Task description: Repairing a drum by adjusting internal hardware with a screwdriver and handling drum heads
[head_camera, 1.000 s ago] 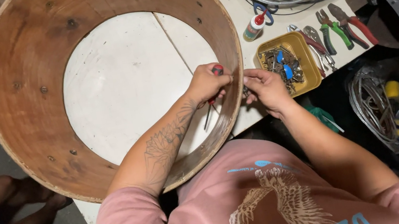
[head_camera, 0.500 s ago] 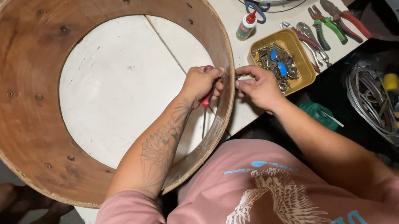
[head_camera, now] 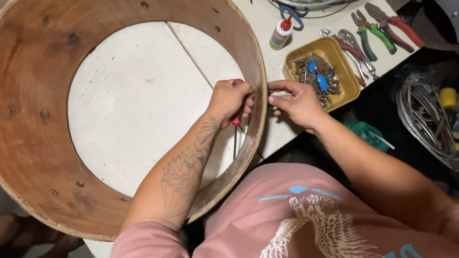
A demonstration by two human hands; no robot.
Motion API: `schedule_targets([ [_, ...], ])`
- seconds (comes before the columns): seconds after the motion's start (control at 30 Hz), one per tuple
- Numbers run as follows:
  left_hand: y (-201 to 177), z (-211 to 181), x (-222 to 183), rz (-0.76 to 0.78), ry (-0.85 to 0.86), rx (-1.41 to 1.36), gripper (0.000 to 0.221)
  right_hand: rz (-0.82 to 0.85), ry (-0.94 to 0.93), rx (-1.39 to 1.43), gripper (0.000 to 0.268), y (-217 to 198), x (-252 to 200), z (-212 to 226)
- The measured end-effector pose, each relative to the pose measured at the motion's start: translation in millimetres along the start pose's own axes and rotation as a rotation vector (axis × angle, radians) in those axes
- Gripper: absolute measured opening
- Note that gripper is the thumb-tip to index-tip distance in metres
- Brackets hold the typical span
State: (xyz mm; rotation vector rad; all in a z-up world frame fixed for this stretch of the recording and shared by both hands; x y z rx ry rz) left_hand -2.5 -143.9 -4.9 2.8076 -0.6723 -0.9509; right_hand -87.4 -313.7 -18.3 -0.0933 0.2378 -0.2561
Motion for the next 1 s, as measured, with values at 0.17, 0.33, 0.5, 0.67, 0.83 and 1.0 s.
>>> schedule_targets([
  [0.17,-5.2,-7.2,1.6,-0.036,0.137,-0.015,0.026,0.030,0.007,0.014,0.042,2.7,-1.2,2.9],
  [0.33,-4.1,-4.0,8.7,0.029,0.234,-0.023,0.029,0.014,0.031,0.058,0.039,3.6,-10.9,13.1],
  [0.5,-0.6,-5.4,6.2,-0.003,0.216,-0.006,0.023,0.010,0.021,0.058,0.040,2.7,-3.8,5.7],
  [0.67,1.8,2.0,15.8,-0.037,0.156,0.015,0.017,-0.007,-0.029,-0.025,0.043,2.5,-3.0,5.1],
  [0.83,-1.3,-16.6,-15.1,-0.024,0.123,-0.021,0.017,-0.008,-0.020,-0.023,0.042,3.1,-7.0,12.5],
  [1.0,-4.9,-1.8,11.1,0.034,0.245,0.005,0.026,0.011,0.005,-0.013,0.040,6.9,-6.9,14.7],
])
Point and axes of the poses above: each hand's wrist, its own x-axis towards the middle knuckle, its own y-axis out of the palm, z = x × y, the point moved 6 cm from there along x, towards the middle knuckle, and after that the axes turned 5 degrees about -x, right-handed, at the moved point
